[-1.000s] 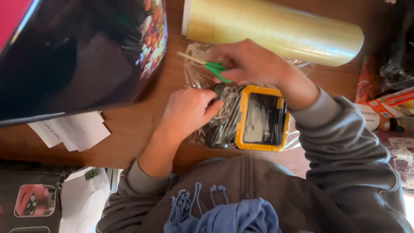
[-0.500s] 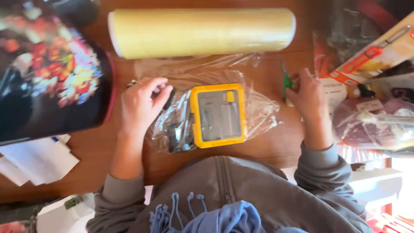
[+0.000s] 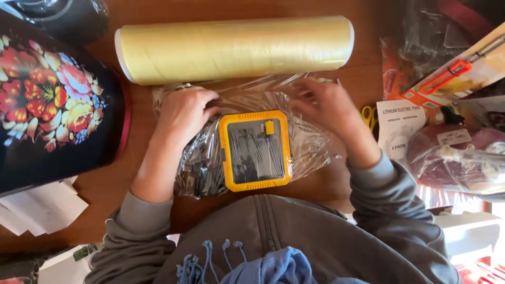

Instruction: The recorder is wrapping a yellow LED work light with clear plastic wrap and using a small utility cutter to trim the excess.

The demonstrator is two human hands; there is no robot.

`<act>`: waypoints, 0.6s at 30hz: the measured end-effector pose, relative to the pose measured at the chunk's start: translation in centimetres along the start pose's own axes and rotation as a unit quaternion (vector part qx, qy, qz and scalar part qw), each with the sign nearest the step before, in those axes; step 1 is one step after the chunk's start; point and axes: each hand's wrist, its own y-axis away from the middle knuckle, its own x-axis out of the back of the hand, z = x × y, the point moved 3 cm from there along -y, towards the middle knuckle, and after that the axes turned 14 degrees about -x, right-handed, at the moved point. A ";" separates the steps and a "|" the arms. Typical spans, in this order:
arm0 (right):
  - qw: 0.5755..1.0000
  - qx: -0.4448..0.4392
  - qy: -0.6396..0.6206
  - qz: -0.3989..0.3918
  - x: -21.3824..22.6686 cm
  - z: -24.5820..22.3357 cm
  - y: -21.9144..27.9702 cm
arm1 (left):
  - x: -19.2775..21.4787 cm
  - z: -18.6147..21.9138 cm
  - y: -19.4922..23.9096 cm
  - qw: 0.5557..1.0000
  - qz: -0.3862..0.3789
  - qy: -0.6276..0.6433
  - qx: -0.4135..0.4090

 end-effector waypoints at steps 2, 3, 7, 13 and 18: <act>0.999 0.032 0.011 -0.013 -1.7 0.5 -1.5 | 0.0 0.1 -0.5 1.000 -0.012 -0.002 0.008; 0.997 0.064 0.023 -0.026 -2.7 0.7 -2.1 | -0.1 0.1 -0.7 1.000 -0.024 -0.002 0.015; 0.994 0.090 -0.001 -0.059 -4.3 0.8 -3.5 | -0.8 -0.5 -0.6 1.000 -0.022 0.006 0.014; 0.993 0.080 0.002 -0.089 -4.6 1.4 -3.3 | -0.8 -0.2 -1.2 1.000 -0.018 0.008 0.002; 0.991 0.068 -0.023 -0.117 -3.7 1.7 -1.9 | -1.0 0.1 -1.6 0.999 -0.025 0.021 -0.037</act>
